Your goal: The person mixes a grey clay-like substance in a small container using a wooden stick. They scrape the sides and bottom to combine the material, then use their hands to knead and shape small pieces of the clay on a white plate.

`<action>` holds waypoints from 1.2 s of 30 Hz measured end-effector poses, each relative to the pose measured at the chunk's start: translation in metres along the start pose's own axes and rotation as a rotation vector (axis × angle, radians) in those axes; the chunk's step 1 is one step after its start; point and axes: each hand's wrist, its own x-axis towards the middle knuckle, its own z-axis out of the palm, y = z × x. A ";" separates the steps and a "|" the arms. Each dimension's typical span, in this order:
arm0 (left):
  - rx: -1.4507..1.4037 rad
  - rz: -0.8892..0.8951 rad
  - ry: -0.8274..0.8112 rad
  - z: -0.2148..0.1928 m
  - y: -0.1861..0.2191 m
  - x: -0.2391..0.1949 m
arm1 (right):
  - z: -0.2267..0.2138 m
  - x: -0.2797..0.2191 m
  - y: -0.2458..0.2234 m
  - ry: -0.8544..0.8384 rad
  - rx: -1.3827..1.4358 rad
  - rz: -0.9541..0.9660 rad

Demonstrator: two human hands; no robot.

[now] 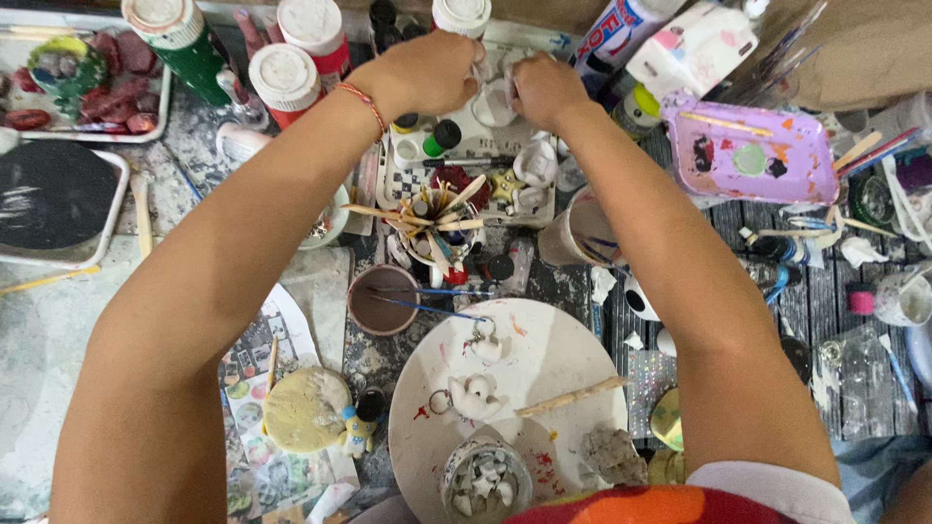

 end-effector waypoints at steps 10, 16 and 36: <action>0.359 0.270 0.139 0.036 -0.025 0.018 | -0.024 0.001 -0.016 -0.073 0.133 0.139; 0.373 0.404 0.129 0.073 -0.033 0.038 | -0.066 -0.014 -0.018 -0.014 -0.125 0.067; 0.437 0.206 -0.249 0.065 0.009 0.063 | -0.190 -0.181 -0.123 0.092 -0.032 -0.201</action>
